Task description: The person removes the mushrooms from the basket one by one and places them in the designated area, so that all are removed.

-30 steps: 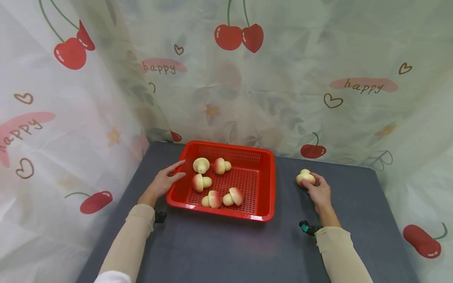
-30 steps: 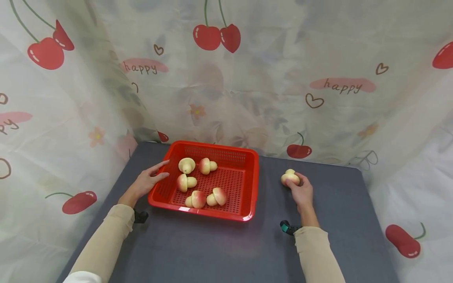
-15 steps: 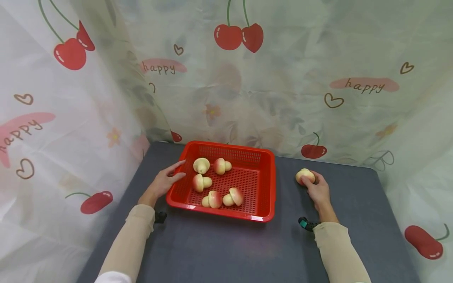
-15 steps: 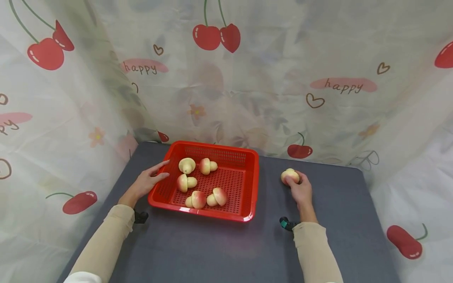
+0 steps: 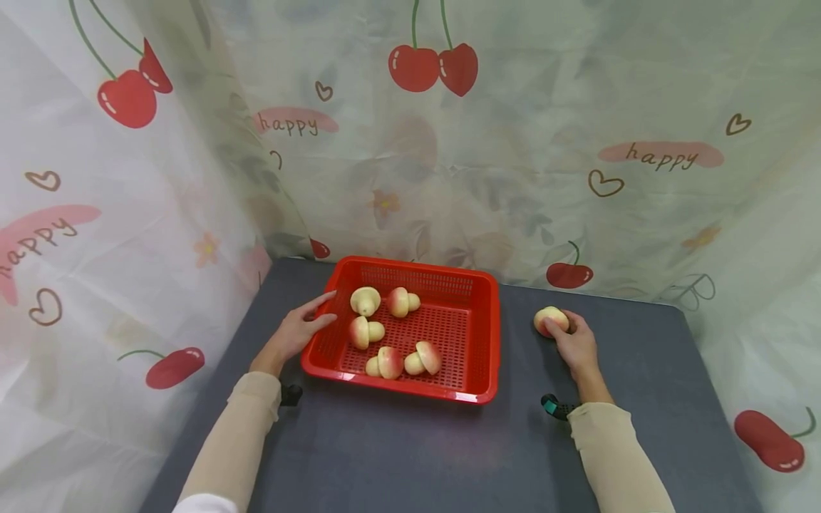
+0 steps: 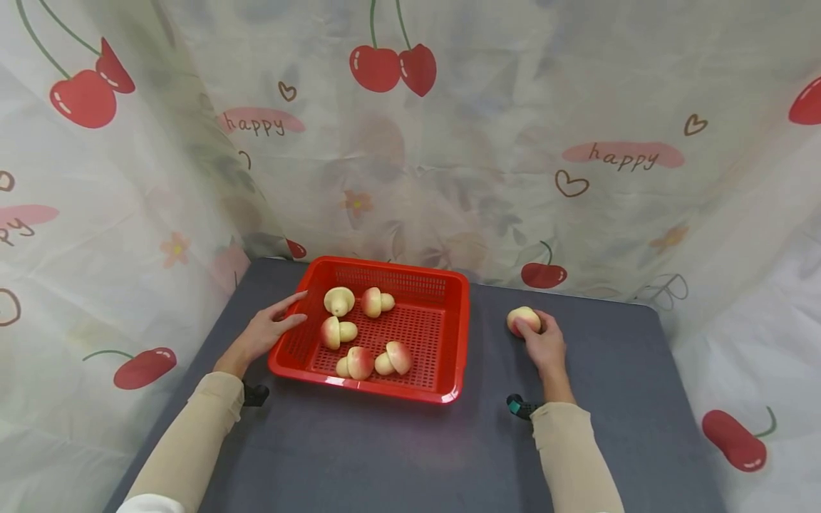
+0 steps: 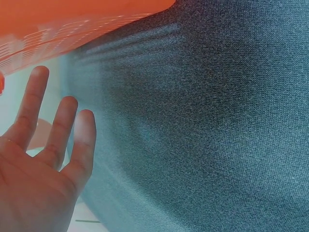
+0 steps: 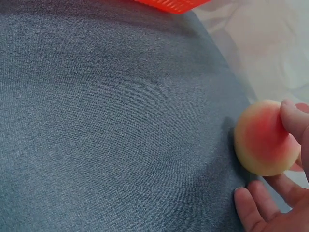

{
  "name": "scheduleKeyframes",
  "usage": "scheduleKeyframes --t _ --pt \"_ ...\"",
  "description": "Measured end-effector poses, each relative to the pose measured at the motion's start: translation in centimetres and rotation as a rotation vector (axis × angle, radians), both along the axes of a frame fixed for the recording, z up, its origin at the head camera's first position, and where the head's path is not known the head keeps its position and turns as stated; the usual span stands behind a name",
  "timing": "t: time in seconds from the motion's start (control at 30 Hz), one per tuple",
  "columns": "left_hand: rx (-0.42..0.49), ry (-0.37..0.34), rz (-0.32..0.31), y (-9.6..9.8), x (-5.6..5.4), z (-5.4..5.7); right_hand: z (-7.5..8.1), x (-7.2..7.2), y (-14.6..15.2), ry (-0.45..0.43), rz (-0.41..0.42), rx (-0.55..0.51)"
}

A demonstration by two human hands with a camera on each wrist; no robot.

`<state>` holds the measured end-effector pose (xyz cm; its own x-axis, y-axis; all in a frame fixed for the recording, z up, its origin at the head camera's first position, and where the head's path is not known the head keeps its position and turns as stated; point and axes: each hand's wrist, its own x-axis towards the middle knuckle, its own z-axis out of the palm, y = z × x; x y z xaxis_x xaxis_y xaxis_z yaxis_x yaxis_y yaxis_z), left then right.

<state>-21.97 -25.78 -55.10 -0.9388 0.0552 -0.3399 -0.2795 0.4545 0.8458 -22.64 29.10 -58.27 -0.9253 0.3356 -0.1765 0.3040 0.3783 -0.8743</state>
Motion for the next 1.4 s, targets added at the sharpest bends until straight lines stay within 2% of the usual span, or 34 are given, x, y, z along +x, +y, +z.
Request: scheduleKeyframes --t 0.43,0.53,0.83,1.2,1.4 --pt "-0.001 -0.003 -0.001 0.2 0.3 0.3 0.6 0.3 0.3 -0.064 0.051 0.092" --pt "0.006 -0.007 -0.002 0.2 0.3 0.2 1.2 0.4 0.3 -0.043 0.081 0.149" --pt "0.009 -0.006 0.001 0.1 0.3 0.1 3.4 0.6 0.0 0.027 0.248 0.376" --pt "-0.002 -0.012 -0.001 0.1 0.2 0.1 4.9 1.2 -1.9 0.013 0.344 0.583" --pt "0.002 -0.015 -0.009 -0.1 0.2 0.2 5.4 1.3 -3.4 0.076 0.381 0.679"
